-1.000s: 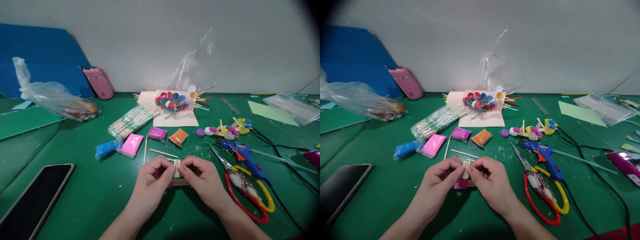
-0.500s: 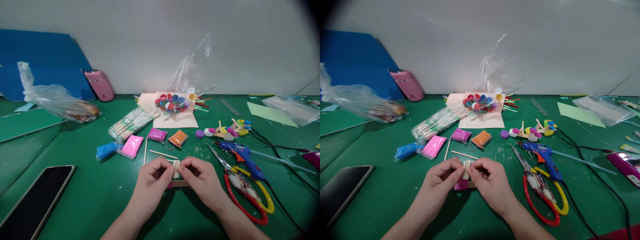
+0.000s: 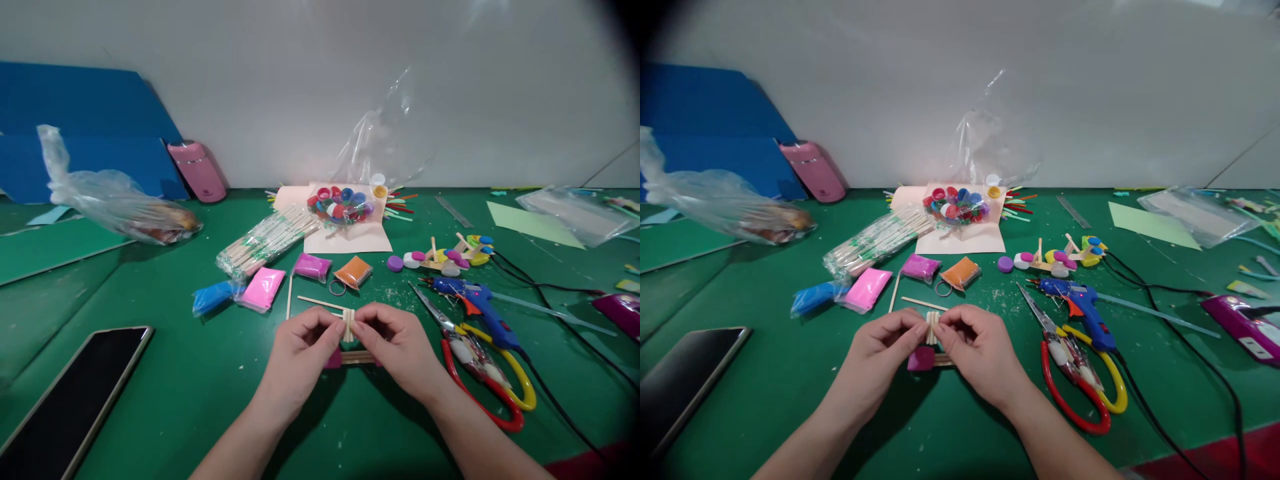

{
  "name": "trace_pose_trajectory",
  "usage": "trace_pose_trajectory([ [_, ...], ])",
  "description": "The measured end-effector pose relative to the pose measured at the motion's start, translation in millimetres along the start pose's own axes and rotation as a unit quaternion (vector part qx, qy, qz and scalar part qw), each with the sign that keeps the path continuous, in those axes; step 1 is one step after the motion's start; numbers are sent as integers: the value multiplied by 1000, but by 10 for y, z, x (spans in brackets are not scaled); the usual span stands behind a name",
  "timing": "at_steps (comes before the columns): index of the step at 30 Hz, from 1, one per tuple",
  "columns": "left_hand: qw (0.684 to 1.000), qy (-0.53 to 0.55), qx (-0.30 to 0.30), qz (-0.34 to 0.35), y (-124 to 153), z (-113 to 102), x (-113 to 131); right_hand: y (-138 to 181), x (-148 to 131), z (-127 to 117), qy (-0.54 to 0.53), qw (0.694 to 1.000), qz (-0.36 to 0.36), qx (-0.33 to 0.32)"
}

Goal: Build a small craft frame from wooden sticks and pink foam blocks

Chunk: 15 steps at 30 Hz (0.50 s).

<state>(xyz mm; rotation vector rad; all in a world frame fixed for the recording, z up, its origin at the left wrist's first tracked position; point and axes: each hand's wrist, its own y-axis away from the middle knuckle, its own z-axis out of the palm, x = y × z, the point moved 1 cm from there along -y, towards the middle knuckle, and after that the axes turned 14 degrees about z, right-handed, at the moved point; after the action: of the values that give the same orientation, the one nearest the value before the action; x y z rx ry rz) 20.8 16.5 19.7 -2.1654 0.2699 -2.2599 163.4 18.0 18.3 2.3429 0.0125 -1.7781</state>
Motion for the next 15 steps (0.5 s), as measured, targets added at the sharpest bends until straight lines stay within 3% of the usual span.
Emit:
trace_pose_trajectory([
  [15,999,-29,-13,25,-12,-14,-6,1,-8,15,-8,1000,0,-5],
])
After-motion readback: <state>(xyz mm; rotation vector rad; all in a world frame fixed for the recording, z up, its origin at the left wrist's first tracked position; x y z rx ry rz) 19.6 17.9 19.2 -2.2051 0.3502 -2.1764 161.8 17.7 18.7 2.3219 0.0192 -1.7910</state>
